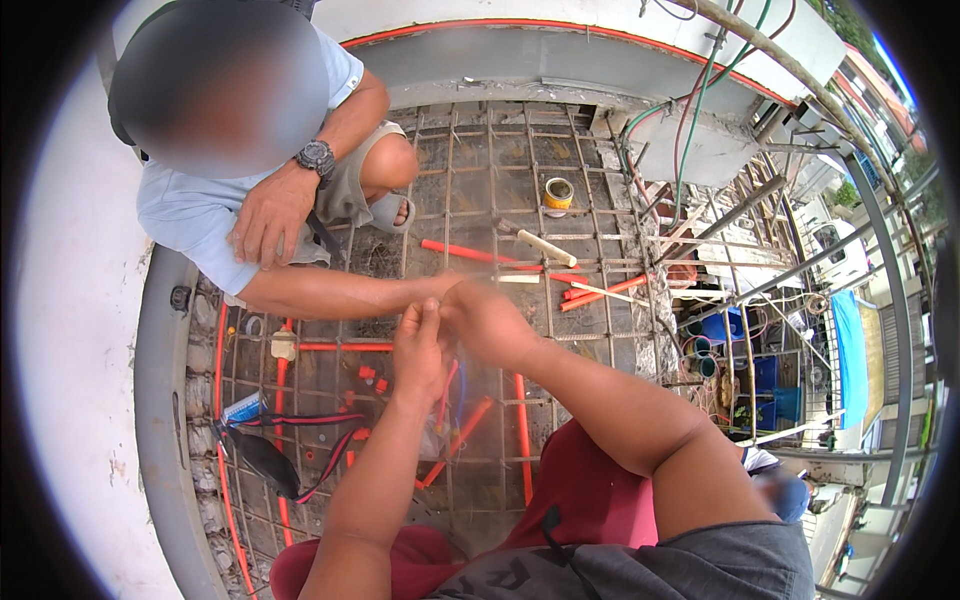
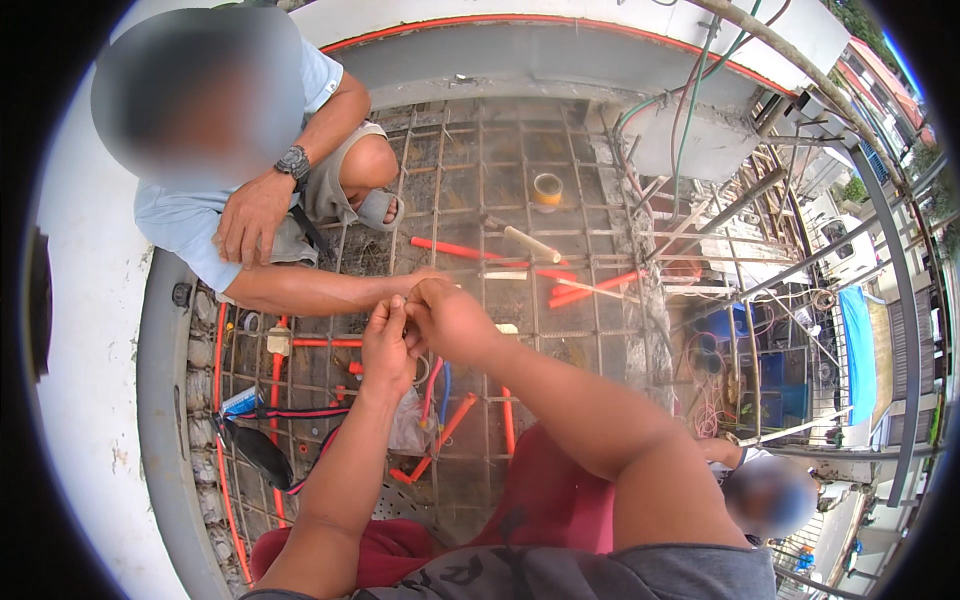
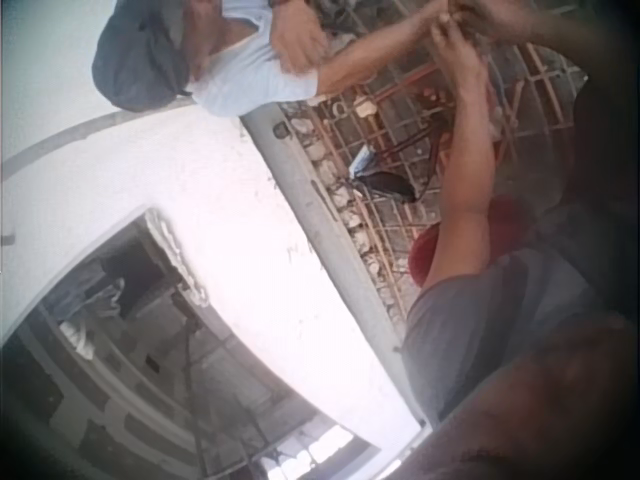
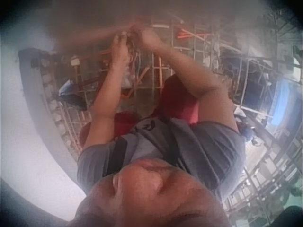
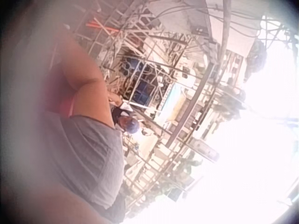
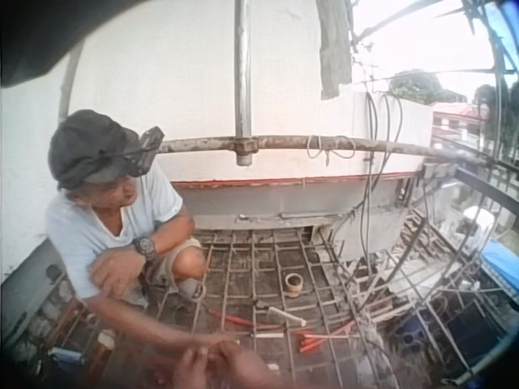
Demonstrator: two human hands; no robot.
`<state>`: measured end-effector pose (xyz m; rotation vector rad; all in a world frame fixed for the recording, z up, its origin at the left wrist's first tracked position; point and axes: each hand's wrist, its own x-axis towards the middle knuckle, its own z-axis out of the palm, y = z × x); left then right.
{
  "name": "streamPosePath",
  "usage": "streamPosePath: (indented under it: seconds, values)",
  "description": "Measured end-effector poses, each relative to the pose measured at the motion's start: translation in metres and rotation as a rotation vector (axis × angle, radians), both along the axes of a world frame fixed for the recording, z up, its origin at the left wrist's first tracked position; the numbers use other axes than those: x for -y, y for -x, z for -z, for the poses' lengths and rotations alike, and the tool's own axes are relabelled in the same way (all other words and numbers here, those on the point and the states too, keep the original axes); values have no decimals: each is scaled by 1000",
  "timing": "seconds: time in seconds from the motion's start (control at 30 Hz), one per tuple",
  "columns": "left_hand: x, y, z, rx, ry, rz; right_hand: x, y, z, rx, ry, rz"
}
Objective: The person retrieves a plastic bag from a bag, then handles red and blue electrical conduits and small metal connectors. They strip the ends of the conduits and insert metal connectors, working alongside another person on a metal grid floor.
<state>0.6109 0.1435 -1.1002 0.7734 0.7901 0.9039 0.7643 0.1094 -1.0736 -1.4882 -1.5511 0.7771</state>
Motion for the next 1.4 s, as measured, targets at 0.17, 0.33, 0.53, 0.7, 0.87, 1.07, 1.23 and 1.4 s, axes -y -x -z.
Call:
streamPosePath:
  seconds: [0.17, 0.33, 0.53, 0.7, 0.87, 1.07, 1.23, 1.4]
  values:
    - [4, -1, -11, 38, 153, -6, -4, 4, 10, 140, -43, -25]
    - [13, -8, -12, 40, 102, -19, 2, 6, 13, 252, -208, 1]
    - [11, -4, -12, 78, 137, -3, 4, 9, 14, 346, -210, -28]
    - [10, 0, -3, 129, 117, -59, -2, 16, 25, 388, -332, -7]
    - [7, -1, 12, 69, 86, -117, -7, 25, 27, 401, -232, 14]
    - [13, -3, 13, -20, 103, -217, 8, 23, -1, -97, 241, 97]
    - [13, -7, 9, 0, 81, -261, 7, 21, -8, -17, 130, 67]
    - [8, -16, 8, -26, 95, -243, -2, 17, 7, 166, -23, 73]
